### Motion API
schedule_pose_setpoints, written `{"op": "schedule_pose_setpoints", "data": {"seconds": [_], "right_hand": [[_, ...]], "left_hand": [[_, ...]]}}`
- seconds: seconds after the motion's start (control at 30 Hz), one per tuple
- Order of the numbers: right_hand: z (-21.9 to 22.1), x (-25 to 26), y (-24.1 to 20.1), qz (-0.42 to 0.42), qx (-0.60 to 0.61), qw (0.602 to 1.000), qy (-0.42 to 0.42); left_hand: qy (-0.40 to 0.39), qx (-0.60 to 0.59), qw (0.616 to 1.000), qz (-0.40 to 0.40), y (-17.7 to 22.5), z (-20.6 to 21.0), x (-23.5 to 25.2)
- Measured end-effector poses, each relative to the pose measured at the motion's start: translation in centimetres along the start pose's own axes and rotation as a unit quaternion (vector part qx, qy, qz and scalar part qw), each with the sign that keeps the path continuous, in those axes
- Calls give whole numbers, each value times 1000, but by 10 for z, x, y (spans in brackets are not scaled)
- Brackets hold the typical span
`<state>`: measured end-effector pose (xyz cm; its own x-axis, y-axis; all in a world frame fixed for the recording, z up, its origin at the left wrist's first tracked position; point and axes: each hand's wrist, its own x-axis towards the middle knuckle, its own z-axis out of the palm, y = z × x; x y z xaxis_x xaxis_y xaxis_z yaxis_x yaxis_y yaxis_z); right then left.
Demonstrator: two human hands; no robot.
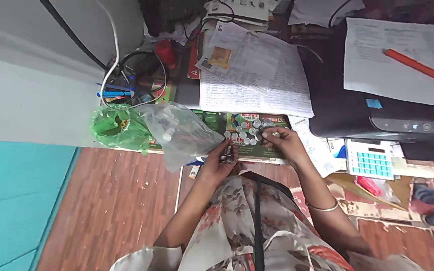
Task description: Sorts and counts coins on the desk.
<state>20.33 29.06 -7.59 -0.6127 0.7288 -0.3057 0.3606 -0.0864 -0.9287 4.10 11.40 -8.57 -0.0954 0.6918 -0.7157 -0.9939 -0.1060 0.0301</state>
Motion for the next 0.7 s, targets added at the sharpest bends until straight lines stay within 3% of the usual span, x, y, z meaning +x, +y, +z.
{"op": "schedule_pose_setpoints", "data": {"seconds": [0.2,0.37,0.43,0.5,0.53,0.6,0.63,0.7], "right_hand": [[-16,-1,-5,84,255,963,-35],[-22,-1,-7,63,216,973,-58],[-19,0,-8,45,155,986,-26],[-17,2,0,-51,-5,998,32],[-15,2,6,-130,-125,981,70],[-13,3,12,-275,-314,904,91],[-12,3,13,-310,-363,876,76],[-10,1,16,-322,-394,859,54]], "left_hand": [[1,1,1000,4,0,-1,0],[13,-3,1000,3,0,2,1],[8,1,1000,4,0,2,2],[5,2,1000,6,-1,2,1],[6,3,1000,8,-1,1,1],[13,9,1000,11,-2,3,1],[16,10,1000,12,-2,4,1],[24,11,1000,13,-2,6,2]]}}
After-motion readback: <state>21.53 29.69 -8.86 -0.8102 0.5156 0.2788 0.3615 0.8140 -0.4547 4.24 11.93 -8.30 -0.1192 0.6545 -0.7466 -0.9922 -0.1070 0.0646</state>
